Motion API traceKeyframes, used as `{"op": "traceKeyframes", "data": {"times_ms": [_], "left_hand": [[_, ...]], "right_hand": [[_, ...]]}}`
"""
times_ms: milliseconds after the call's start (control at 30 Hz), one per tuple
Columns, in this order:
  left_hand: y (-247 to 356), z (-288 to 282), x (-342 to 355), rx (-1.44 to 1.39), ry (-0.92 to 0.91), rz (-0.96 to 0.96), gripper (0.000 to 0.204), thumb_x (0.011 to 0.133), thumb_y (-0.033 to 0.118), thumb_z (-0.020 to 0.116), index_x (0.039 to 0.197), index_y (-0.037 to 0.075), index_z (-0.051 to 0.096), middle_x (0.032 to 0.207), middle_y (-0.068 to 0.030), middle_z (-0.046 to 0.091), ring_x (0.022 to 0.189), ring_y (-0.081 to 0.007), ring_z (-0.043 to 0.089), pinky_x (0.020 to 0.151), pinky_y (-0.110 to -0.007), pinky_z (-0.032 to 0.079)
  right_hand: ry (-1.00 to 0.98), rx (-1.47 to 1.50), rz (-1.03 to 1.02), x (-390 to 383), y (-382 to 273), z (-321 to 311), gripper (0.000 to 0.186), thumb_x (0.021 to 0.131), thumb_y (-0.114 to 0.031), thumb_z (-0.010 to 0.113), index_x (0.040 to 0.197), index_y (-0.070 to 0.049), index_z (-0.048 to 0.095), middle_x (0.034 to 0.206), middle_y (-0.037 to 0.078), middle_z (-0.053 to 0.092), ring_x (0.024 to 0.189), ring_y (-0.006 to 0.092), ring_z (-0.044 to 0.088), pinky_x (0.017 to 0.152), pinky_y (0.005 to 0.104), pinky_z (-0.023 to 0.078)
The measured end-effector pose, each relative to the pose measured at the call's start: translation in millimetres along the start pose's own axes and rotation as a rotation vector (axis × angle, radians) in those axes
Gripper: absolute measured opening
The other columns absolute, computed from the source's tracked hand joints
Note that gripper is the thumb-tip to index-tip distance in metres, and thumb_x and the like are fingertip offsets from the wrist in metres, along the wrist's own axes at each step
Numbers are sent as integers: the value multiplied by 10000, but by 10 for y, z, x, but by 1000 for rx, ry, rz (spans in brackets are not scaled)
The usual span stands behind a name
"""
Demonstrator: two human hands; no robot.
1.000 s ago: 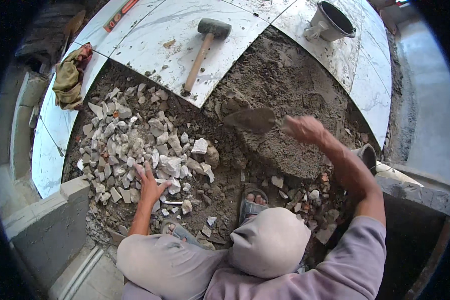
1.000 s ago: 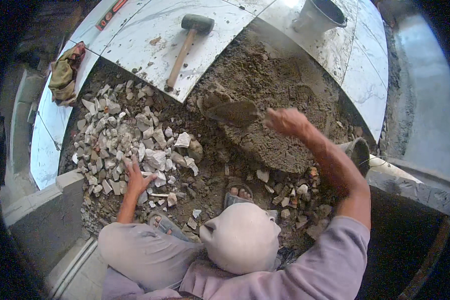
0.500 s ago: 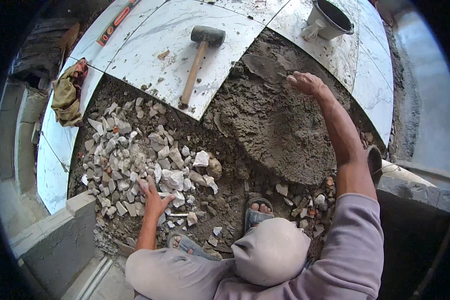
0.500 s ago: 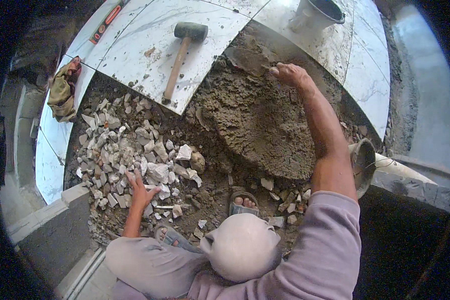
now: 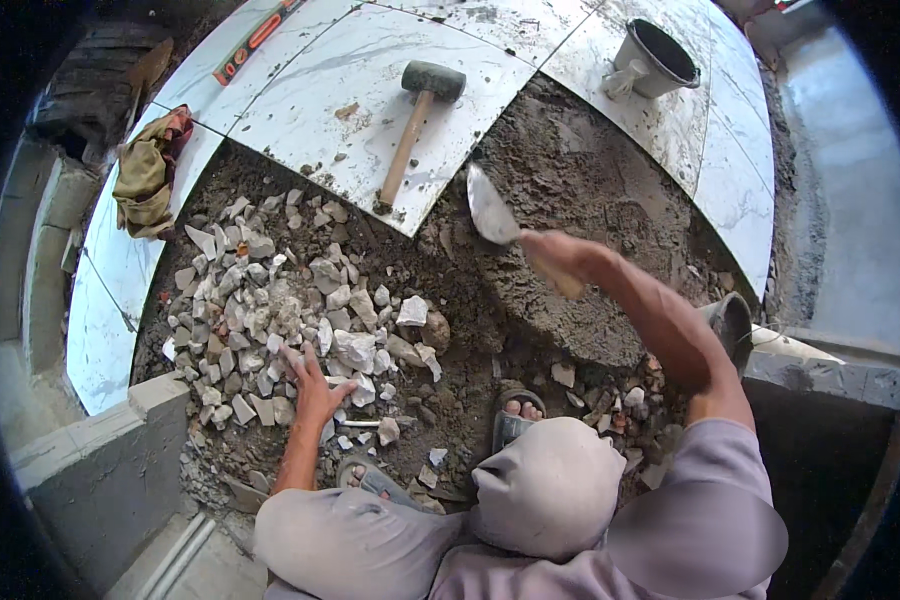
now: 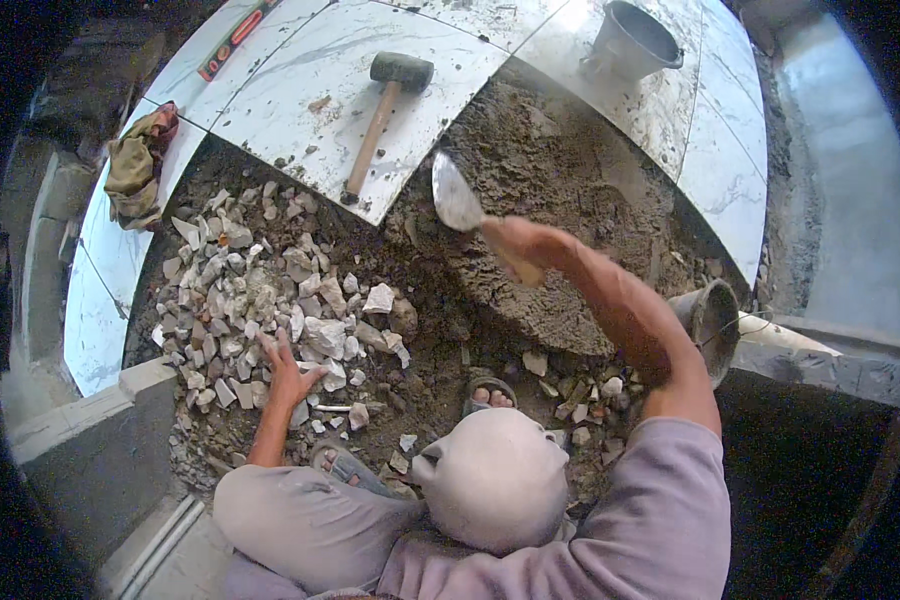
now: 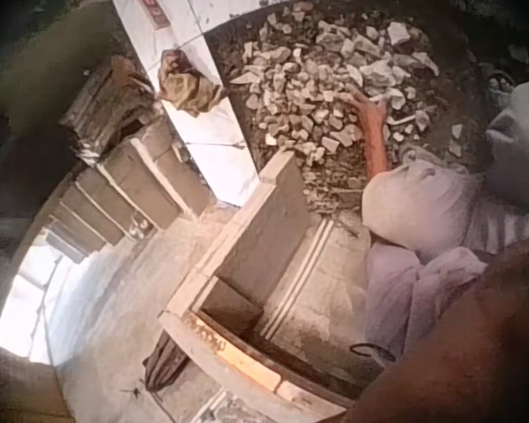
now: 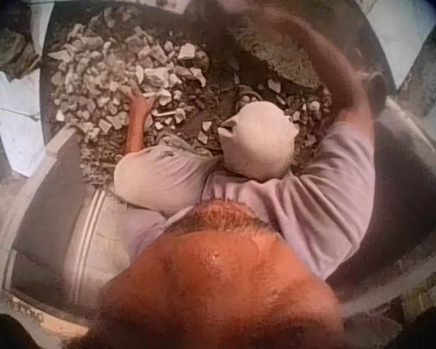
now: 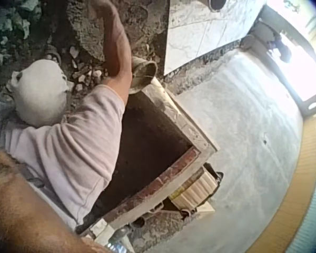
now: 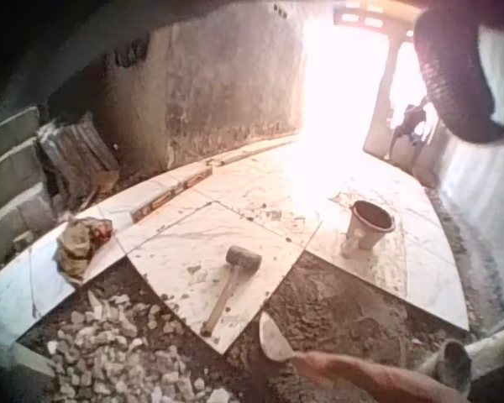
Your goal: The person breaks pieces of tile using a hammer and spreads wet mortar over a subfloor using a trowel.
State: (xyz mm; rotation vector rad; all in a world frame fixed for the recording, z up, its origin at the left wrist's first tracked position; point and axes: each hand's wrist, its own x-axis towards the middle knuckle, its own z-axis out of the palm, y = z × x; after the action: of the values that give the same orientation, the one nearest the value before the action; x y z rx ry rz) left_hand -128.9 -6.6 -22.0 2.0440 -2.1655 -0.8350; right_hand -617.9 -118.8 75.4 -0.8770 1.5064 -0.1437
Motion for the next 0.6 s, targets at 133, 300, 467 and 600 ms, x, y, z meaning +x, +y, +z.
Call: {"op": "traceKeyframes", "data": {"times_ms": [133, 300, 467, 600], "left_hand": [[17, 45, 1, -27, -3, 3, 1223, 609, 400, 832, 1443, 14, 26, 1422, -350, -201, 1318, -576, -36, 1096, -558, 145], [72, 4, 20, -16, -38, -15, 1187, 638, 402, 814, 1447, 16, 35, 1426, -350, -189, 1324, -568, -9, 1091, -533, 202], [35, 14, 46, -30, -80, -82, 1202, 637, 427, 811, 1454, 31, 22, 1433, -346, -181, 1338, -544, -15, 1094, -524, 201], [52, 24, 41, -21, -142, -158, 1203, 632, 413, 816, 1453, 35, 22, 1438, -337, -184, 1339, -543, -26, 1100, -522, 187]], "right_hand": [[-65, -395, -96, -360, 245, 92, 486, 971, -461, 338, 932, -14, 524, 637, 88, 533, 603, 230, 554, 545, 403, 463], [334, -922, -310, -651, 583, -352, 421, 932, -463, 446, 921, -47, 511, 681, 135, 578, 638, 330, 594, 572, 450, 455], [132, -1355, -510, -849, 735, -680, 413, 897, -524, 472, 951, -114, 469, 728, 96, 578, 634, 307, 621, 519, 431, 476], [121, -1653, -403, -446, 392, -718, 476, 866, -601, 451, 1035, -157, 473, 802, 80, 613, 658, 256, 644, 497, 395, 500]]}}
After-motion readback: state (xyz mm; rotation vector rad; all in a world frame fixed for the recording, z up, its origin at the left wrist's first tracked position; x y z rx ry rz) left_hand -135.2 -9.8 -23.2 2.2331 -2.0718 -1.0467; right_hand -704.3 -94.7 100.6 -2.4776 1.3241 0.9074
